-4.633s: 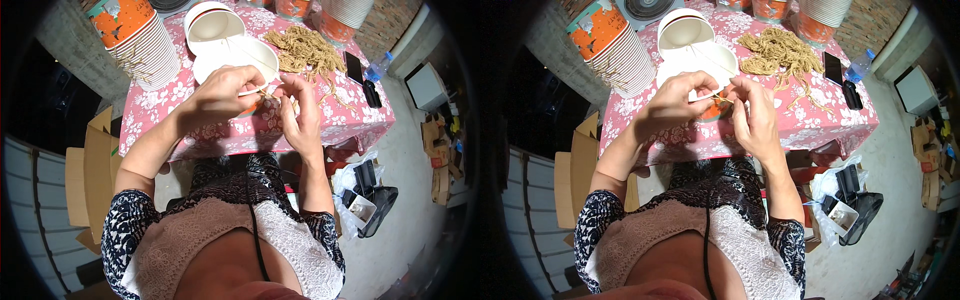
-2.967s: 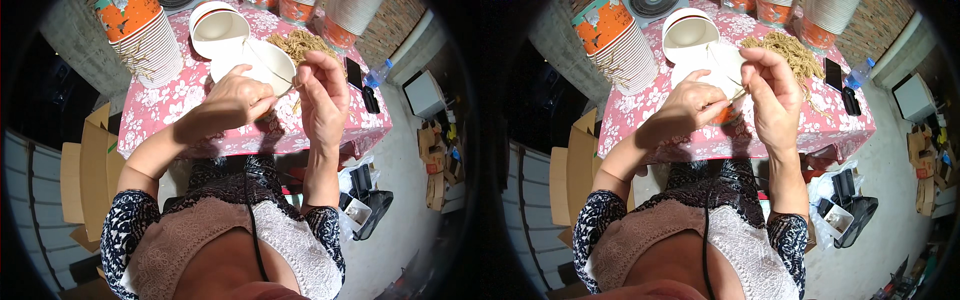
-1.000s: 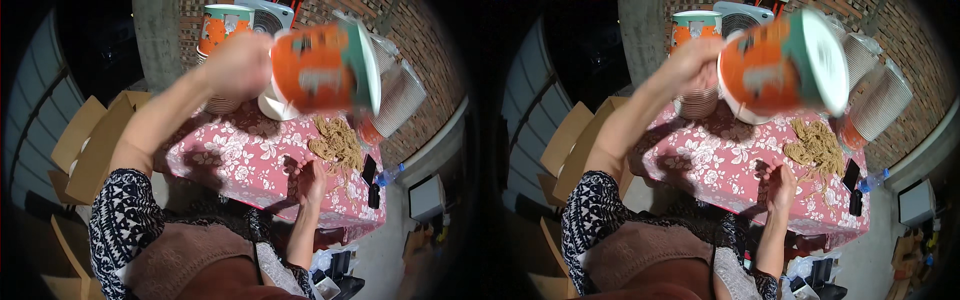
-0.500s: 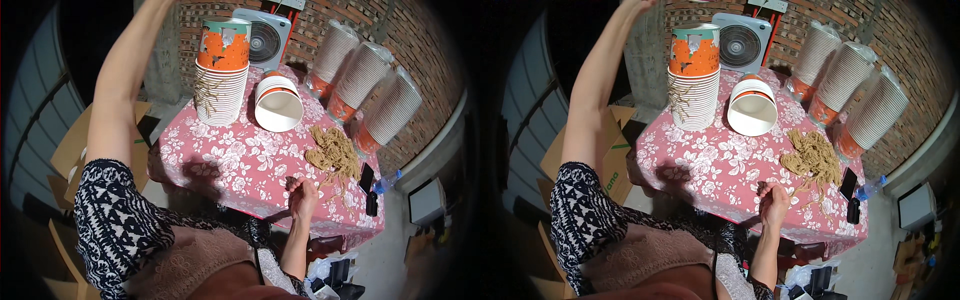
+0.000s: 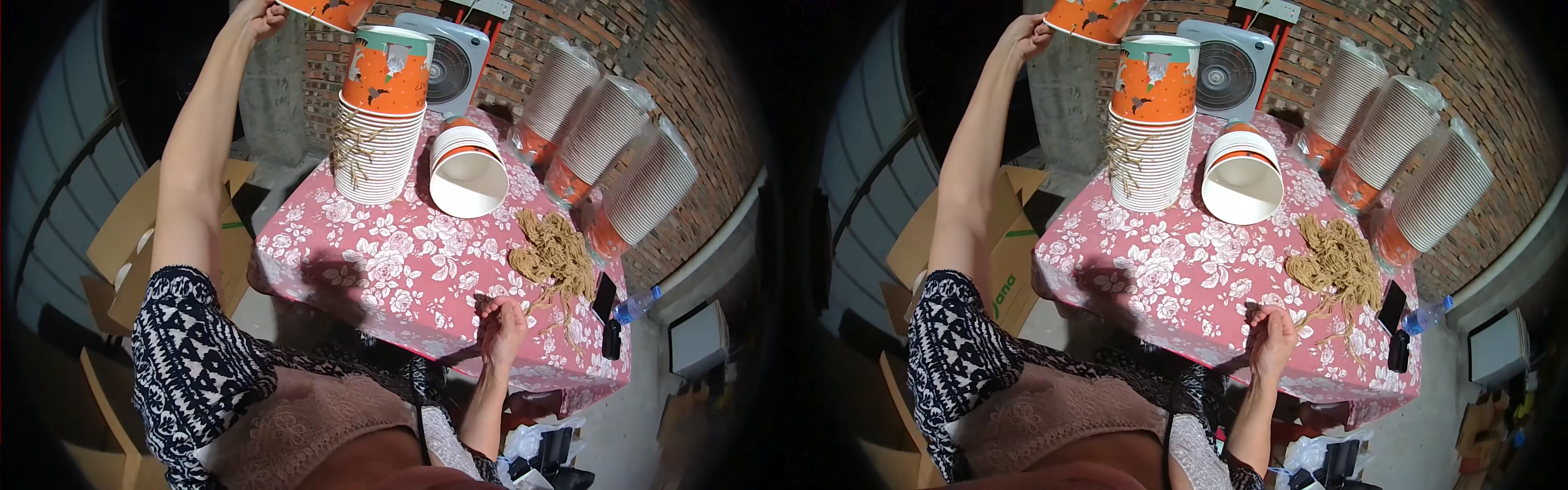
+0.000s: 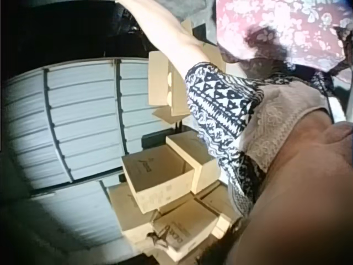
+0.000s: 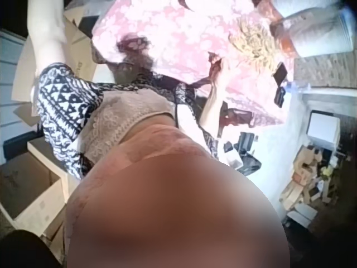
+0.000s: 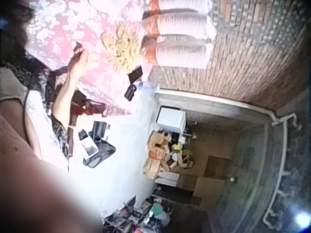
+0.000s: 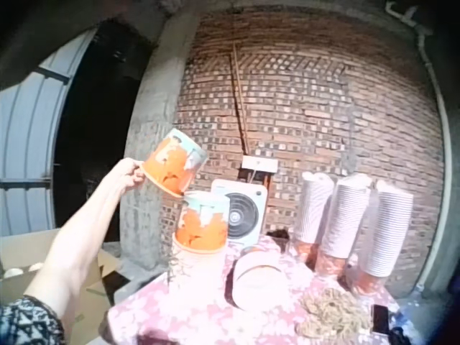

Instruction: Tie thin cords through pre-punched holes in paper buckets to create handles.

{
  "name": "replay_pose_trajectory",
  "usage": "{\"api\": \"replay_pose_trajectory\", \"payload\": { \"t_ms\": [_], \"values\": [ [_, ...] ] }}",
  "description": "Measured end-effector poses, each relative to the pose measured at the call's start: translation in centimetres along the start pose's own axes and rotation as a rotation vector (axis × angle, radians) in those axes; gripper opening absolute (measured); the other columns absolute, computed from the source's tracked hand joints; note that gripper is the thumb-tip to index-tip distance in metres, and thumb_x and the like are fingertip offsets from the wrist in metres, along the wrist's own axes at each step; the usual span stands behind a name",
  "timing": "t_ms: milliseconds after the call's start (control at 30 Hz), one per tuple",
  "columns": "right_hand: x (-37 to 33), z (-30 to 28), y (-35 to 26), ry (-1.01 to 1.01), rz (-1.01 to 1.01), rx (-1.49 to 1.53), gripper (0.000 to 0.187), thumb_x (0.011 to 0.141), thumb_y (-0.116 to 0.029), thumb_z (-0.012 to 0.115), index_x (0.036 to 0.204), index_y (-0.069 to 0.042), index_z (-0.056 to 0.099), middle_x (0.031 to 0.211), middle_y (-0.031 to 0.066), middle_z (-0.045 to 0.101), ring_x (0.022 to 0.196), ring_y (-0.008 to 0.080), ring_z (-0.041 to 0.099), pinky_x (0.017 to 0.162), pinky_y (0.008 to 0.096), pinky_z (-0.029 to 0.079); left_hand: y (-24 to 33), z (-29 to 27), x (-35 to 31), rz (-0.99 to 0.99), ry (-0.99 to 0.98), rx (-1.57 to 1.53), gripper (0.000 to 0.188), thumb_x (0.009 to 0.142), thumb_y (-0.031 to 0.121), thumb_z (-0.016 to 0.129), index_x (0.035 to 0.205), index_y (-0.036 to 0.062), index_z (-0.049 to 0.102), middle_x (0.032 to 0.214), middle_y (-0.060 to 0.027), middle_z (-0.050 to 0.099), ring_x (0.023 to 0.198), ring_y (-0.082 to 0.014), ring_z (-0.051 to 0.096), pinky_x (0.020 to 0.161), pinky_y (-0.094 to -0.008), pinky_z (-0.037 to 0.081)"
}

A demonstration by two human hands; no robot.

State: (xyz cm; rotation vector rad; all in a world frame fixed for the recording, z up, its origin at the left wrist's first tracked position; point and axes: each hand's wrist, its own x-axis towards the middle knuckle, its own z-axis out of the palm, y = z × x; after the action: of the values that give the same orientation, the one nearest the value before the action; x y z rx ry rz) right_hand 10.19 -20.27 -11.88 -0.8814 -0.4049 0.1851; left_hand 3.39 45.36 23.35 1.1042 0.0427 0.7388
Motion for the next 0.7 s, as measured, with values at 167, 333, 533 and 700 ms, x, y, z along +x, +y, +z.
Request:
{"api": "replay_pose_trajectory", "payload": {
  "t_ms": [167,333,533,700],
  "values": [
    [-0.6,-0.4,-0.2,0.01,-0.004,-0.118,0.022,0.101,-0.015,0.051,0.095,0.002,0.063,0.08,0.0046,0.06,0.071,0.0109,0.054,0.067,0.0243,0.045,-2.0,0.6,-2.4,-0.01,-0.032,-0.248,0.016,0.102,0.013,0.041,0.094,0.0029,0.05,0.069,-0.0038,0.048,0.045,-0.0075,0.038,0.033,-0.0194,0.025],
    [-0.5,-0.1,0.2,0.034,-0.018,-0.181,0.022,0.101,-0.015,0.051,0.095,0.002,0.064,0.08,0.0035,0.061,0.069,0.0091,0.054,0.065,0.0235,0.045,-2.8,2.7,-5.4,-0.032,0.077,-0.293,0.014,0.101,0.009,0.043,0.091,0.0032,0.05,0.064,0.0015,0.039,0.046,-0.005,0.029,0.035,-0.0185,0.02],
    [-0.5,0.1,0.2,0.039,-0.045,-0.194,0.021,0.101,-0.016,0.052,0.095,0.002,0.063,0.079,0.005,0.06,0.068,0.011,0.053,0.064,0.0249,0.044,-3.7,1.6,-6.3,-0.008,0.027,-0.389,0.013,0.101,0.01,0.043,0.091,0.0043,0.049,0.065,0.0003,0.041,0.047,-0.0061,0.031,0.035,-0.0191,0.021],
    [-0.6,0.1,0.3,0.064,-0.046,-0.215,0.022,0.102,-0.015,0.052,0.095,0.001,0.064,0.079,0.0028,0.061,0.066,0.008,0.053,0.061,0.0221,0.043,-5.3,3.6,-5.9,-0.043,-0.002,-0.384,0.01,0.101,0.01,0.042,0.094,0.005,0.048,0.066,0.0008,0.04,0.047,-0.0061,0.031,0.035,-0.0197,0.022]
  ]
}}
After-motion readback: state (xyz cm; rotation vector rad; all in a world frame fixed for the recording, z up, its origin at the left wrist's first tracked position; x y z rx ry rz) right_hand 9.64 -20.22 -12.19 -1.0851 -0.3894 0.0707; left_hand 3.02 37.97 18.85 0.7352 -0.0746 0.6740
